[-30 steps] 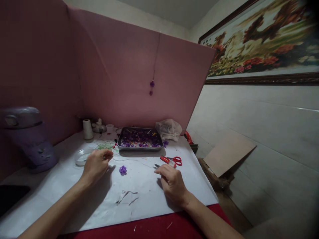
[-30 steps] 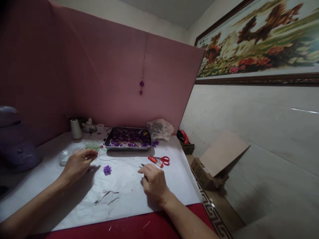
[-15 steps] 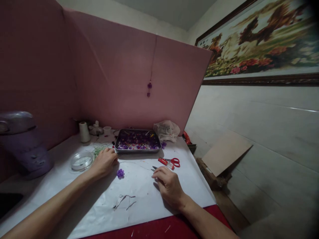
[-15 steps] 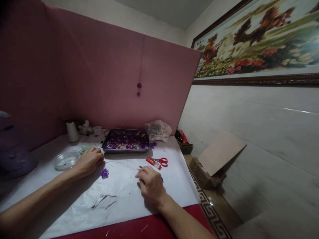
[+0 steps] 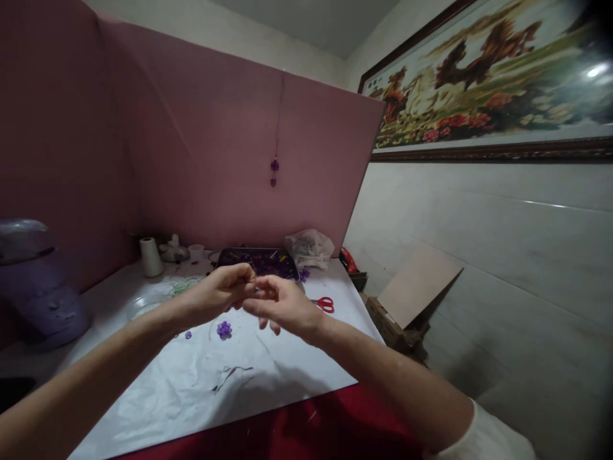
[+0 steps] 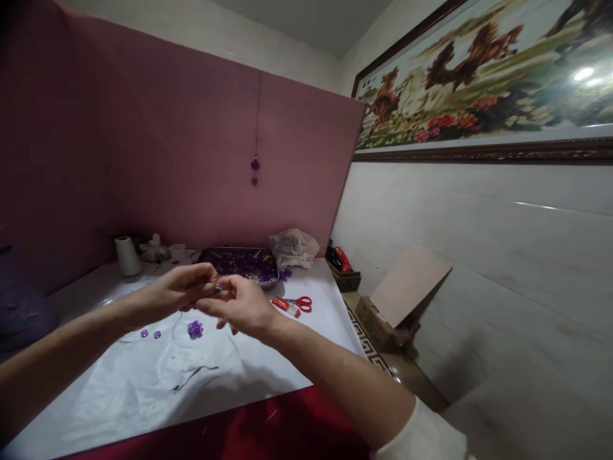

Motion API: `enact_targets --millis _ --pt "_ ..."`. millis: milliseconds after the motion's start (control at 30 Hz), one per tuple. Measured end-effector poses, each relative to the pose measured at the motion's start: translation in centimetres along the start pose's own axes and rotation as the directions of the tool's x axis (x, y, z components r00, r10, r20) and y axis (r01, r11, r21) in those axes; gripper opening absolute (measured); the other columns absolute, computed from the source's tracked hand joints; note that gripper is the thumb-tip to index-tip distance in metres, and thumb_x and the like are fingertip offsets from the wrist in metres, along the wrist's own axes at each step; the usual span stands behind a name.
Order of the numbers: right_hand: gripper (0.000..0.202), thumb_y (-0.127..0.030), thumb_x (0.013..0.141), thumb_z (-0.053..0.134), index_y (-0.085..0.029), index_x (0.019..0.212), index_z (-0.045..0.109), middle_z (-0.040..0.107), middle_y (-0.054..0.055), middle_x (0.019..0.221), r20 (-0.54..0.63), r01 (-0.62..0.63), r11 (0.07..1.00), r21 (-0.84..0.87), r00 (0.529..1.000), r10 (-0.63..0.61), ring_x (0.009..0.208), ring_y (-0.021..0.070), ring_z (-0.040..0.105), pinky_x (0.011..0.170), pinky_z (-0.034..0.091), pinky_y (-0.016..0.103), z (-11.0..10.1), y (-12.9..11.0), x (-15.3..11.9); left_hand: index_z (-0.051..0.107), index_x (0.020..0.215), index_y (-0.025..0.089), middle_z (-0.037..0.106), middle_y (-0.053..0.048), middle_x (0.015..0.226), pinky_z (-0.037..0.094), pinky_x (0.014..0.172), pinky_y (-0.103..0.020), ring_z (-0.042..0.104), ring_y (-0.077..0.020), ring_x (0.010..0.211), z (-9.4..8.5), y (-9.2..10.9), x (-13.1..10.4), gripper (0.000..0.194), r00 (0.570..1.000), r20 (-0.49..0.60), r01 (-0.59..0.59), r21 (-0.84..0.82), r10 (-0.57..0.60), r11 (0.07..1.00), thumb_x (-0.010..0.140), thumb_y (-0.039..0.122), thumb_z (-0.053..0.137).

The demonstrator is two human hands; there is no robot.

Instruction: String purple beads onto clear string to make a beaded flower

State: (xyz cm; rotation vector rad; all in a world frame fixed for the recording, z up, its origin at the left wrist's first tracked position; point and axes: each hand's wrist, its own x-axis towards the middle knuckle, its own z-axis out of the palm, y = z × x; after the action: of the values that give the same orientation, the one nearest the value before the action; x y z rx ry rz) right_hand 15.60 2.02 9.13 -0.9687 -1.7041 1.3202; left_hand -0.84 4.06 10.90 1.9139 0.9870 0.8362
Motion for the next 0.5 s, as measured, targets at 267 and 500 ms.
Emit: enact_targets --millis 267,500 --pt "0.035 -0.05 0.075 0.057 -0.017 0.063 0.049 0.027 -0.011 0.042 -0.247 0.044 0.993 -0.112 0.966 -0.071 0.035 0.004 0.02 0.034 0.018 0.018 -4.8 2.4 -0.8 0.062 0.066 0.017 0.047 0.005 0.044 0.015 0.042 -0.023 0.03 -0.0071 0.039 -0.4 -1.9 -3.0 0.024 0.961 0.104 0.268 -0.116 -0.257 0.956 0.069 0.041 0.062" --pt "0.022 -0.032 0.07 0.064 -0.014 0.059 0.059 0.046 -0.006 0.05 -0.305 0.032 0.922 -0.387 0.939 -0.161 0.047 0.007 0.039 0.048 0.03 0.02 -8.5 5.3 -0.6 0.059 0.067 0.016 0.042 0.007 0.045 0.01 0.042 -0.024 0.023 -0.0057 0.039 0.7 -5.0 -4.3 0.027 0.949 0.079 0.312 -0.35 -0.304 0.883 0.07 0.043 0.064"
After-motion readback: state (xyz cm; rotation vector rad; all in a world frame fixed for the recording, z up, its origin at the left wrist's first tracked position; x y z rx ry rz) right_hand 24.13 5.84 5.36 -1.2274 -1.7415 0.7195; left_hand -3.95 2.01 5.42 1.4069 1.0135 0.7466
